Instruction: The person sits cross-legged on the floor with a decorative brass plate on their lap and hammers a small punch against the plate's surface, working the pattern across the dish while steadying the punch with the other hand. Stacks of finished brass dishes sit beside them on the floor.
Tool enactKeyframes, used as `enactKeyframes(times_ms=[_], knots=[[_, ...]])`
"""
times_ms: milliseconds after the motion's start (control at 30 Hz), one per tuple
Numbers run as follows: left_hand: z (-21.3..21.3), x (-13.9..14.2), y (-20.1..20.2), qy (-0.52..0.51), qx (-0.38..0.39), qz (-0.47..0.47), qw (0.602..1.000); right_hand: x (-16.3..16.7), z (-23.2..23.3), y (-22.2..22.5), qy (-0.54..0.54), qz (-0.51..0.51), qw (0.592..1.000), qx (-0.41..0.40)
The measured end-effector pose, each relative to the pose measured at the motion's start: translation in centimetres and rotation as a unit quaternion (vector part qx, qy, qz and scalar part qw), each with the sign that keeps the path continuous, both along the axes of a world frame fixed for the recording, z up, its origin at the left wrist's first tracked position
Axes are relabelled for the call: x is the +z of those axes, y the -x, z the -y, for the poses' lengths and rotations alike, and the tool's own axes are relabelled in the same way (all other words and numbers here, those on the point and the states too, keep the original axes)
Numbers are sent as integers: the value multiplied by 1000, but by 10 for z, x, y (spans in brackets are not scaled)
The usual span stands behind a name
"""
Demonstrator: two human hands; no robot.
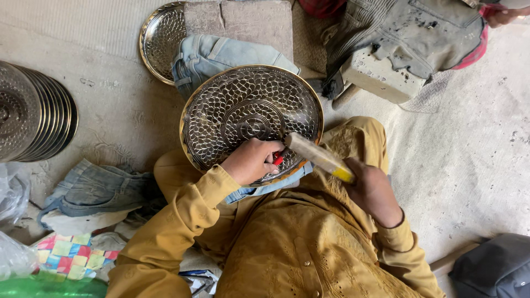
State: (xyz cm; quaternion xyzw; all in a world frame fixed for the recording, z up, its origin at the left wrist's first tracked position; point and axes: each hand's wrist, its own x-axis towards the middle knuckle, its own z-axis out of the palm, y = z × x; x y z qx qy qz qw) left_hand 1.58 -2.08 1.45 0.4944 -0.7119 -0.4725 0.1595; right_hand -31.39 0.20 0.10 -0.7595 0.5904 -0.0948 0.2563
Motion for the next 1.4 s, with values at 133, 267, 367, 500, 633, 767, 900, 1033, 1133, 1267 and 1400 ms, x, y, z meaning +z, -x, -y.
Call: enactKeyframes(times_ms=[133,267,367,500,633,767,900,1033,1133,1267,1400], knots=[[0,2,-1,3,-3,-4,1000,9,2,-9,-7,-64,998,-17],[1,2,-3,24,-16,-21,999,27,1,-11,-15,19,999,-25],[0,2,-3,9,-15,-14,1000,32,1,-12,-50,7,996,-78],[3,5,-3,10,-22,-8,1000,26,-1,-11,-28,57,997,-36],[3,9,-4,16,-28,-7,999,20,-8,-9,-20,-46,996,79],[-7,12,-10,16,30,-31,999,18,-5,-11,10,143,989,-24],[-31,13,-21,168,215,-119,955,7,10,-40,-3,264,955,-137],[-61,11,-26,301,325,-92,892,2,16,-77,-56,380,911,-152],[-74,6,-27,314,358,-83,875,10,30,-89,69,355,928,-89],[-73,1,-15,282,373,-133,874,19,65,-101,76,469,871,-124],[-65,1,9,241,328,-128,904,20,85,-105,190,462,863,-79]])
